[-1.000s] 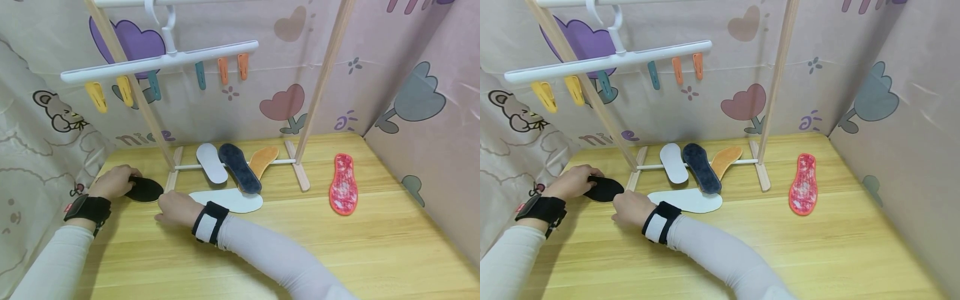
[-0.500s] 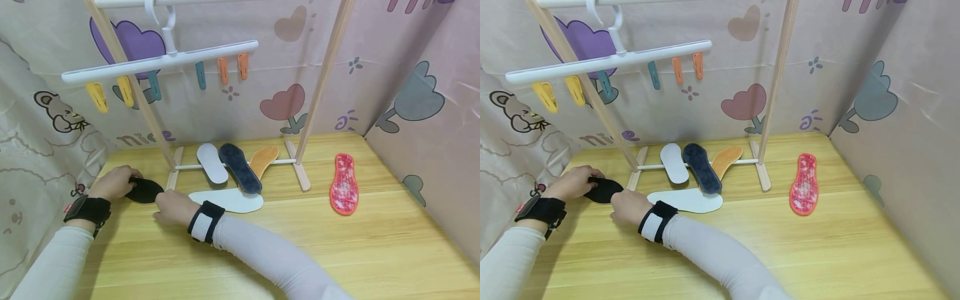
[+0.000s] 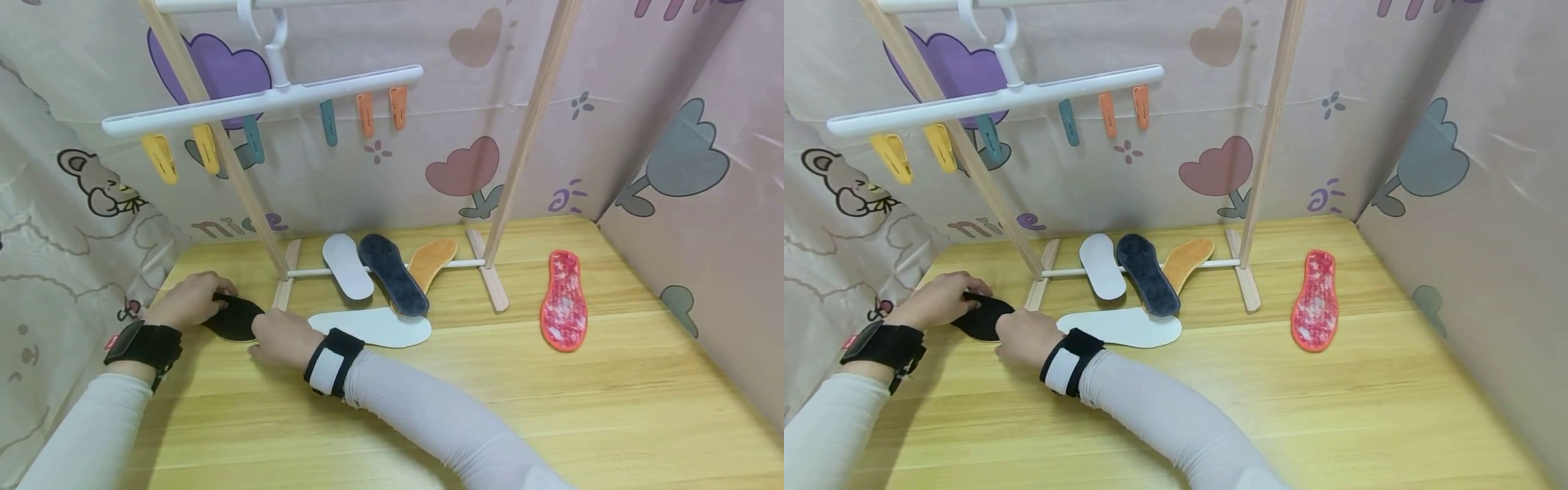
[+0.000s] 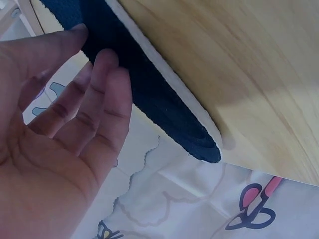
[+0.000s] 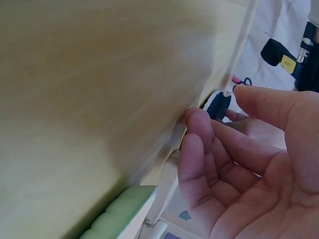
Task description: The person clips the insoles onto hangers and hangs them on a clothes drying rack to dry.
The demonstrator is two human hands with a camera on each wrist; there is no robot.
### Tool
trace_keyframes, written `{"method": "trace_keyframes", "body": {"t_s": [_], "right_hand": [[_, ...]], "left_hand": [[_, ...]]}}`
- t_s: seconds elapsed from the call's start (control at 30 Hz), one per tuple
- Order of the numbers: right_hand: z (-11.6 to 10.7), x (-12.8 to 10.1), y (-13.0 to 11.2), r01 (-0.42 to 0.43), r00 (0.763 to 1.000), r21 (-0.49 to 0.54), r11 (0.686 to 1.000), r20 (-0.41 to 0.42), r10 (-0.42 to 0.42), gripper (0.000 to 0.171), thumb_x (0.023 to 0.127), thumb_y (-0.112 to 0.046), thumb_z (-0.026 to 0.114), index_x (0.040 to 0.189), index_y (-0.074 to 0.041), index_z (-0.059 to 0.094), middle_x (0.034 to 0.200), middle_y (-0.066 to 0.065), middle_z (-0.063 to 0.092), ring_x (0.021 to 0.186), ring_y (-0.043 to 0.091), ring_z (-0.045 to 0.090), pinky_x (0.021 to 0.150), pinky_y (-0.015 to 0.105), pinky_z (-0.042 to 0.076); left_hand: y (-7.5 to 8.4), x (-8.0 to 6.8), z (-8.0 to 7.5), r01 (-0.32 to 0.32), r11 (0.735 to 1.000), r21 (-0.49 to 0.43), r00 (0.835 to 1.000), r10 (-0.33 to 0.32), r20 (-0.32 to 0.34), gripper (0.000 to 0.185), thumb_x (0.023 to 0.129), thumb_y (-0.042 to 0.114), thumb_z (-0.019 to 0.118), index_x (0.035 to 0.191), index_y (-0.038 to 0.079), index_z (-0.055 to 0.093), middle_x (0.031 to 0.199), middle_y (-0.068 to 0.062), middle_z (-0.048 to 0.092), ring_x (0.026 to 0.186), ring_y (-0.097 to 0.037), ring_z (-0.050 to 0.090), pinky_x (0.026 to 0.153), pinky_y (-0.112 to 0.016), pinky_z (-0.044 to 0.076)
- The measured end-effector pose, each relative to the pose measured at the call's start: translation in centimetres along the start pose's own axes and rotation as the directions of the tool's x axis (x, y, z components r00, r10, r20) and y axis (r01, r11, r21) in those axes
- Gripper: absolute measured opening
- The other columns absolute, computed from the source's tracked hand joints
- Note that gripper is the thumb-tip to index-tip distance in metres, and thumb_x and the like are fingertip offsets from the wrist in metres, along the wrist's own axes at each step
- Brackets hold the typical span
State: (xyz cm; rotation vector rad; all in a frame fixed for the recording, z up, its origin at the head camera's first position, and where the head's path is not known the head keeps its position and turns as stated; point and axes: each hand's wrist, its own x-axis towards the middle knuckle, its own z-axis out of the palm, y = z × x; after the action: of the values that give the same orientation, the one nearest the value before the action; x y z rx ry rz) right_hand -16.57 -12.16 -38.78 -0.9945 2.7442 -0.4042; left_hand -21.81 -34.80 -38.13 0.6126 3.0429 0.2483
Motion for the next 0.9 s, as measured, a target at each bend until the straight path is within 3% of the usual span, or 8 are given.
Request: {"method": "trace_keyframes", "body": {"t_s": [0.5, 0.77, 0.9], "right_hand": [[0.37, 0.11, 0.23, -0.015, 1.0, 0.01, 1.0, -0.01, 0.015, 0.021, 0.102, -0.037, 0.075, 0.096, -0.017, 0.076, 0.086, -0.006, 0.068, 0.066, 0.005, 0.058, 0.053, 0.022, 0.048], [0.37, 0.03, 0.15, -0.025, 1.0, -0.007, 1.0, -0.017, 0.025, 0.022, 0.102, -0.038, 0.075, 0.094, -0.018, 0.076, 0.083, -0.006, 0.067, 0.065, 0.006, 0.057, 0.051, 0.023, 0.047], [0.37, -0.01, 0.14, -0.023, 1.0, -0.008, 1.0, -0.018, 0.023, 0.022, 0.102, -0.039, 0.075, 0.095, -0.018, 0.077, 0.083, -0.005, 0.067, 0.064, 0.006, 0.057, 0.051, 0.022, 0.047]], "left_hand": [[-0.19, 0.08, -0.15, 0.009, 1.0, 0.0, 1.0, -0.009, 0.007, 0.012, 0.091, -0.002, 0.075, 0.102, 0.002, 0.078, 0.097, -0.017, 0.07, 0.093, -0.039, 0.068, 0.085, -0.06, 0.056], [-0.62, 0.05, -0.1, 0.026, 1.0, 0.003, 1.0, -0.026, 0.013, 0.006, 0.098, 0.006, 0.073, 0.094, 0.008, 0.075, 0.091, -0.009, 0.067, 0.084, -0.026, 0.062, 0.078, -0.049, 0.052], [-0.71, -0.06, -0.28, 0.018, 1.0, -0.003, 1.0, -0.018, 0.01, 0.006, 0.098, 0.007, 0.072, 0.093, 0.008, 0.075, 0.09, -0.008, 0.068, 0.083, -0.026, 0.062, 0.077, -0.049, 0.052]]}}
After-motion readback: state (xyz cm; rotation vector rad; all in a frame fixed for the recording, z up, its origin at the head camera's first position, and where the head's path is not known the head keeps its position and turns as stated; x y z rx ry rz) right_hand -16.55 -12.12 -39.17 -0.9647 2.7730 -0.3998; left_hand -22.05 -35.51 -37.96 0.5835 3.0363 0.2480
